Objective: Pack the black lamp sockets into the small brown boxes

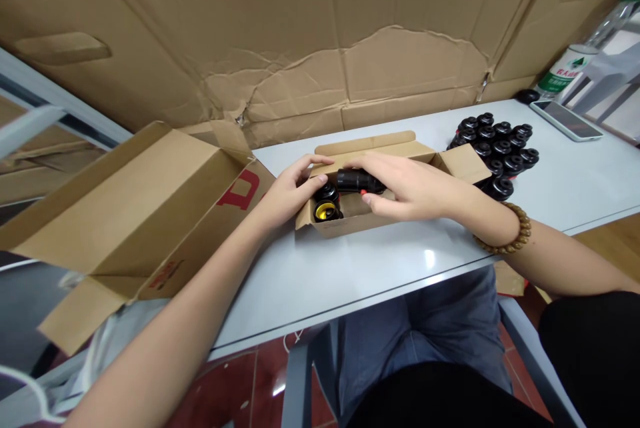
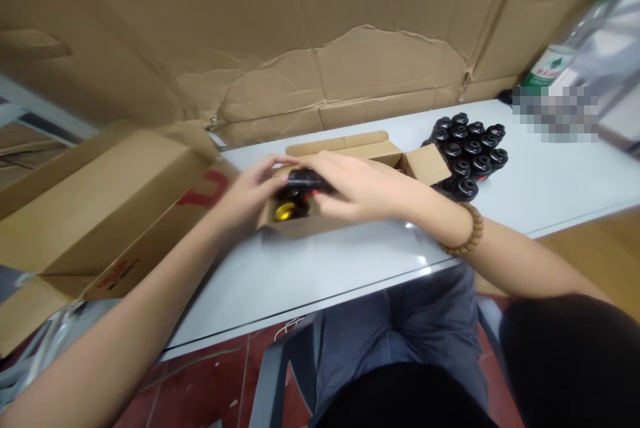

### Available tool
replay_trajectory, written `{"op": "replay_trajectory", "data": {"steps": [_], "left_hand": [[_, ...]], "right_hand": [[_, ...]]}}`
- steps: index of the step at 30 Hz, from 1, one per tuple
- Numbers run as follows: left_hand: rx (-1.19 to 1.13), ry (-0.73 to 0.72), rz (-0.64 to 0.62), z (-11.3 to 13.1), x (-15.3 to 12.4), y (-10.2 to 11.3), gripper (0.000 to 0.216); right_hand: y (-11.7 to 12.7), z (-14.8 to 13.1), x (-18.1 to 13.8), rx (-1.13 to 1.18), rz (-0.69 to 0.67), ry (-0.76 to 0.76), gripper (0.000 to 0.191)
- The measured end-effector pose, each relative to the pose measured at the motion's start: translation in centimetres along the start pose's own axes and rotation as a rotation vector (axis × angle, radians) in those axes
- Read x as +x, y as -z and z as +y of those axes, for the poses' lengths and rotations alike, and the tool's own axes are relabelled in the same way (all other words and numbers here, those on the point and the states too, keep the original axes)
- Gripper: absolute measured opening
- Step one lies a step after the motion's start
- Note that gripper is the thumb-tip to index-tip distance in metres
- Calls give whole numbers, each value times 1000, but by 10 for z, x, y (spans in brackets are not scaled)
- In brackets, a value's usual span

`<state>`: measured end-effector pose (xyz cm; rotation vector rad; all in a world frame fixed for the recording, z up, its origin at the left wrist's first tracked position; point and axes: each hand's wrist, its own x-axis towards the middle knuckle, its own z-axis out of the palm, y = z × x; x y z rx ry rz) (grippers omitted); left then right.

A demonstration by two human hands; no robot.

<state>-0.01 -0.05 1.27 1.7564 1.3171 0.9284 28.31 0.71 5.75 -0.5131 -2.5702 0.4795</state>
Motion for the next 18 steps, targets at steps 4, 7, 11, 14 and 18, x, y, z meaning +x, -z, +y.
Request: {"op": "replay_trajectory", "data": {"steps": [4, 7, 11, 14, 18], "left_hand": [[4, 11, -8, 2, 0, 0, 46], [-12, 13, -20, 2, 0, 0, 47], [-24, 24, -18, 3, -1, -1, 49], [-13, 28, -7, 4, -1, -1, 48], [-22, 20, -7, 3, 0, 0, 47]], "right_hand": [[0, 2, 0, 10, 6, 35, 40], [0, 4, 0, -10, 7, 55, 38], [0, 3, 0, -54, 1, 20, 39], [-2, 2, 0, -56, 21, 24, 39], [-5, 2, 0, -73, 59, 34, 47]]}}
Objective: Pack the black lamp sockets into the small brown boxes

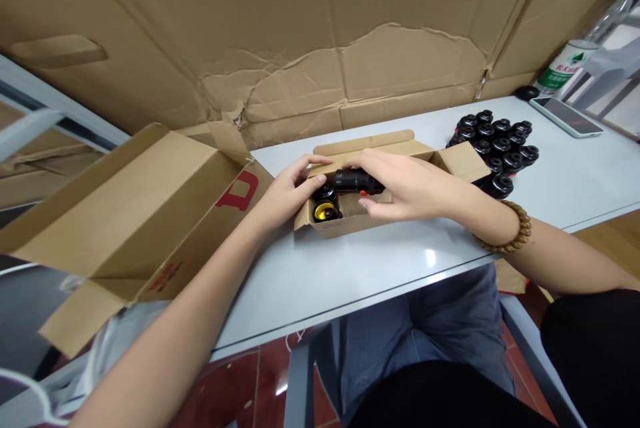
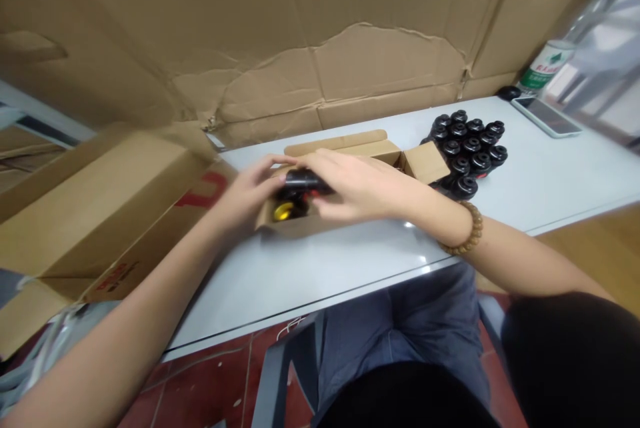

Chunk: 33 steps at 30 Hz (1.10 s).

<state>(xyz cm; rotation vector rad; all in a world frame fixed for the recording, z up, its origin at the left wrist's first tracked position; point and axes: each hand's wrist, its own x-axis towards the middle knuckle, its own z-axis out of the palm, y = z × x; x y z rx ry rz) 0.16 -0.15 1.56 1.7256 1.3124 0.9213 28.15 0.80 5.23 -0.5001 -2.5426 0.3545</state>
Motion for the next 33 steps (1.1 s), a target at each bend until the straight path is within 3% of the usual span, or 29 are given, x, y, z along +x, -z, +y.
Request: {"op": "replay_trajectory", "data": {"steps": [7, 13, 17, 23, 29, 33], "left_hand": [[13, 5, 1, -2, 0, 0, 50], [0, -2, -3, -1, -1, 0, 47], [2, 5, -10, 0, 0, 0, 48], [-1, 13, -9, 1, 0, 0, 50], [-15, 6, -10, -1, 1, 0, 49], [-10, 24, -17, 0, -1, 0, 51]], "right_hand": [[-1, 1, 0, -29, -23, -37, 36], [1, 1, -2, -5, 10, 44, 48], [0, 4, -2, 3, 7, 83, 40], [0, 3, -1, -22, -12, 51, 38], [-1, 2, -1, -19, -9, 29, 50], [-3, 5, -2, -36, -18, 17, 45]]}}
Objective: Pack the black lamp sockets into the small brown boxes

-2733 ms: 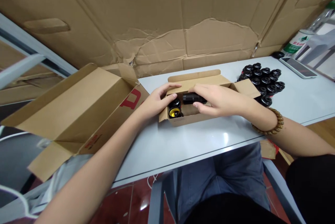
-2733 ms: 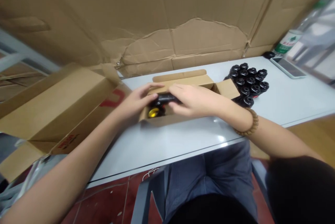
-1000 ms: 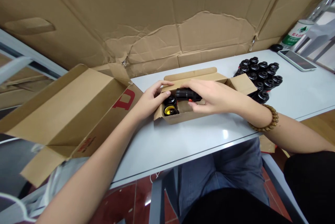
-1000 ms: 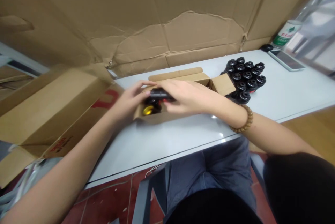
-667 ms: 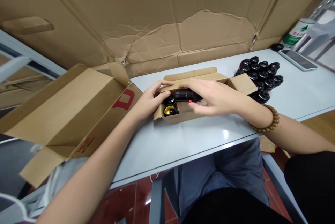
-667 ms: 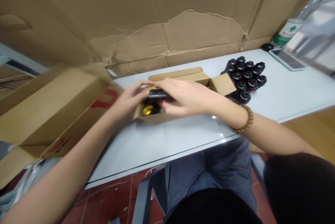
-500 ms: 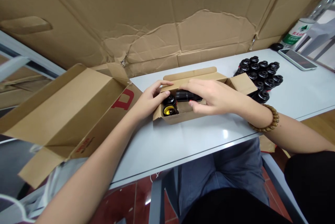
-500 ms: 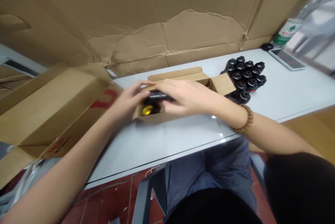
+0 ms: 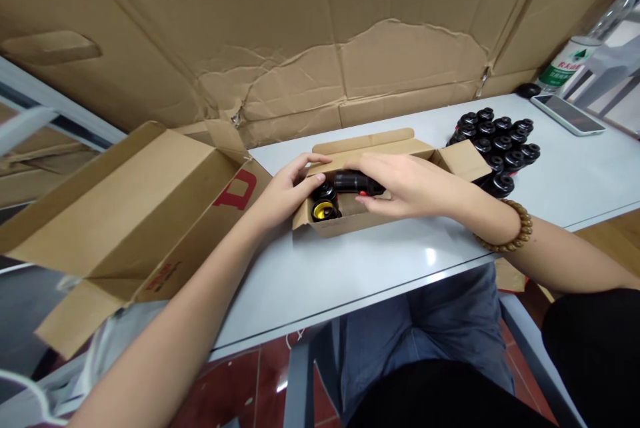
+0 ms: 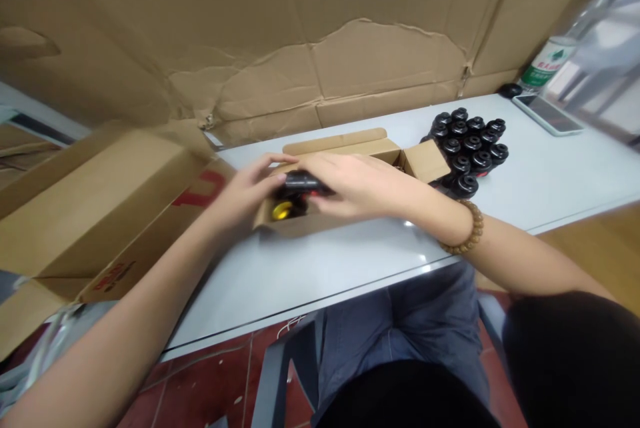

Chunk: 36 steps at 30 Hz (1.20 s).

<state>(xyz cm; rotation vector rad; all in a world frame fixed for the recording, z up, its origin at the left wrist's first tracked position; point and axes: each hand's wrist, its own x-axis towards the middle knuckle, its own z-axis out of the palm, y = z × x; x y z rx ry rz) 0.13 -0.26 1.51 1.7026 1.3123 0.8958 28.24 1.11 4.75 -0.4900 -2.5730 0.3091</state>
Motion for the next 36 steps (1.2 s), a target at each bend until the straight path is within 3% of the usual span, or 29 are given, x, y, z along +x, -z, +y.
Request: {"op": "replay_trajectory", "data": {"steps": [5, 14, 24, 30, 36], "left_hand": [[35, -13, 5, 3, 0, 0, 50], [10, -22, 6, 0, 1, 0, 48], [-2, -25, 1, -1, 1, 0, 46], [1, -43, -8, -3, 2, 1, 49], [41, -55, -12, -7, 4, 2, 48]], "right_hand": [[1, -1, 1, 39, -8, 14, 34], [5, -2, 1, 123, -15, 64, 36], [7, -2, -2, 24, 6, 52, 46], [3, 1, 0, 10, 92, 32, 50], [2, 2, -2, -49, 57, 46, 39]]}}
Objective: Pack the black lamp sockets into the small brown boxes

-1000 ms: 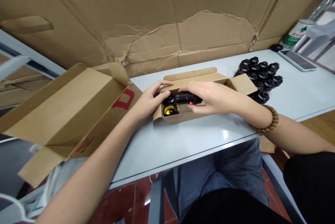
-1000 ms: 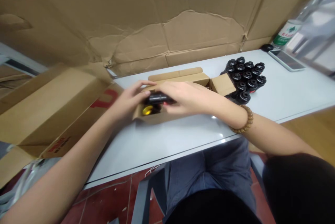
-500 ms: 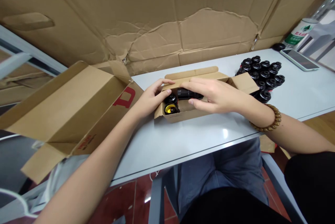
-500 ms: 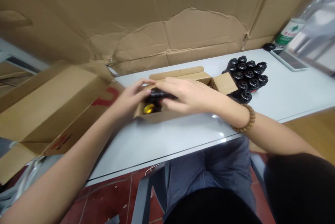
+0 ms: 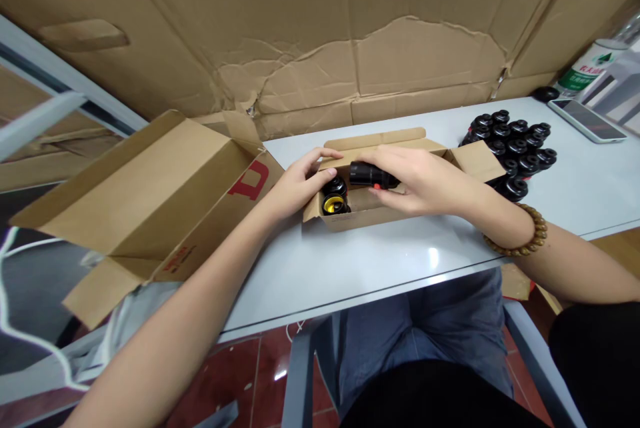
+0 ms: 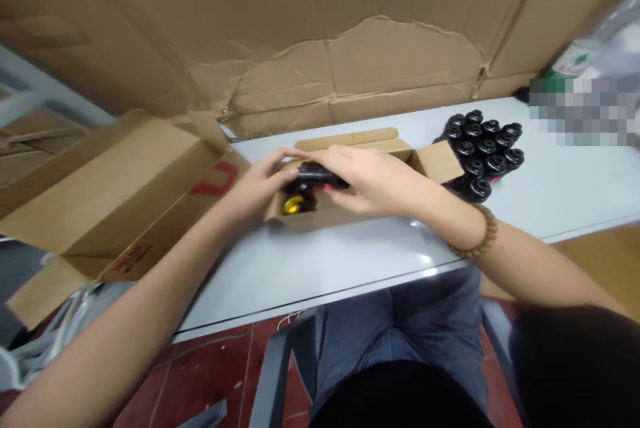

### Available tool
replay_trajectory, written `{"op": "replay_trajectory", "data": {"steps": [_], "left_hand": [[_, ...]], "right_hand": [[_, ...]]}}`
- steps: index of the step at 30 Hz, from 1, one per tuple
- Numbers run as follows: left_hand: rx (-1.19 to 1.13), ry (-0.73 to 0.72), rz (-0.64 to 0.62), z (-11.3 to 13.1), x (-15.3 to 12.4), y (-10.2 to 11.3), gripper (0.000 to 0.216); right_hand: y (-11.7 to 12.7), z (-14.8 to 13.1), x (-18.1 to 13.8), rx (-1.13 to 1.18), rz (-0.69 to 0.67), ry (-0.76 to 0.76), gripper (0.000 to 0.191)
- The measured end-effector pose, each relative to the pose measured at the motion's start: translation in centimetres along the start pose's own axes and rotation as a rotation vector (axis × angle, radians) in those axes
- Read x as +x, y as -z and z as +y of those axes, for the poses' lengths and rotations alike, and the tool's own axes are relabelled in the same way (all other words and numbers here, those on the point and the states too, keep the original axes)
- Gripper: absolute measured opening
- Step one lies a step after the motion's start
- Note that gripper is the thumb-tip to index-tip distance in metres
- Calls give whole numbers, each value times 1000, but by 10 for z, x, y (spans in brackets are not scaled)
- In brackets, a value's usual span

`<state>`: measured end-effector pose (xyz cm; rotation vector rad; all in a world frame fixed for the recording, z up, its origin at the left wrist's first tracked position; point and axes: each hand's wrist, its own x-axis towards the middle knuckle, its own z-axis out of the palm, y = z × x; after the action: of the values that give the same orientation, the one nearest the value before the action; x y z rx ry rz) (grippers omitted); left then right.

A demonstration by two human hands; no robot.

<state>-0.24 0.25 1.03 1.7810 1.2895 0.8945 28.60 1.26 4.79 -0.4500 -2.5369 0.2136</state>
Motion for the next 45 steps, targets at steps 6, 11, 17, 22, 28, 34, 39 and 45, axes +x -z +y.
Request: {"op": "replay_trajectory", "data": {"steps": [6, 11, 17, 22, 28, 34, 39, 45], "left_hand": [[-4, -8, 6, -2, 0, 0, 45], [13, -21, 3, -5, 1, 1, 46], [-2, -21, -5, -4, 1, 1, 47], [19, -4, 4, -3, 0, 1, 48], [-9, -1, 6, -3, -1, 1, 46], [0, -2, 8, -2, -1, 1, 46], [13, -13, 5, -1, -1, 1, 45], [0, -5, 0, -3, -1, 1, 47]], "right_hand": [[1, -2, 0, 2, 14, -16, 40], [3, -2, 1, 43, 2, -34, 41], [4, -3, -1, 39, 5, -43, 40], [3, -4, 1, 48, 4, -58, 40], [-1, -1, 0, 43, 36, -40, 38], [0, -1, 0, 51, 54, -18, 36], [1, -3, 1, 50, 13, -39, 42], [4, -4, 0, 44, -33, -53, 42]]}}
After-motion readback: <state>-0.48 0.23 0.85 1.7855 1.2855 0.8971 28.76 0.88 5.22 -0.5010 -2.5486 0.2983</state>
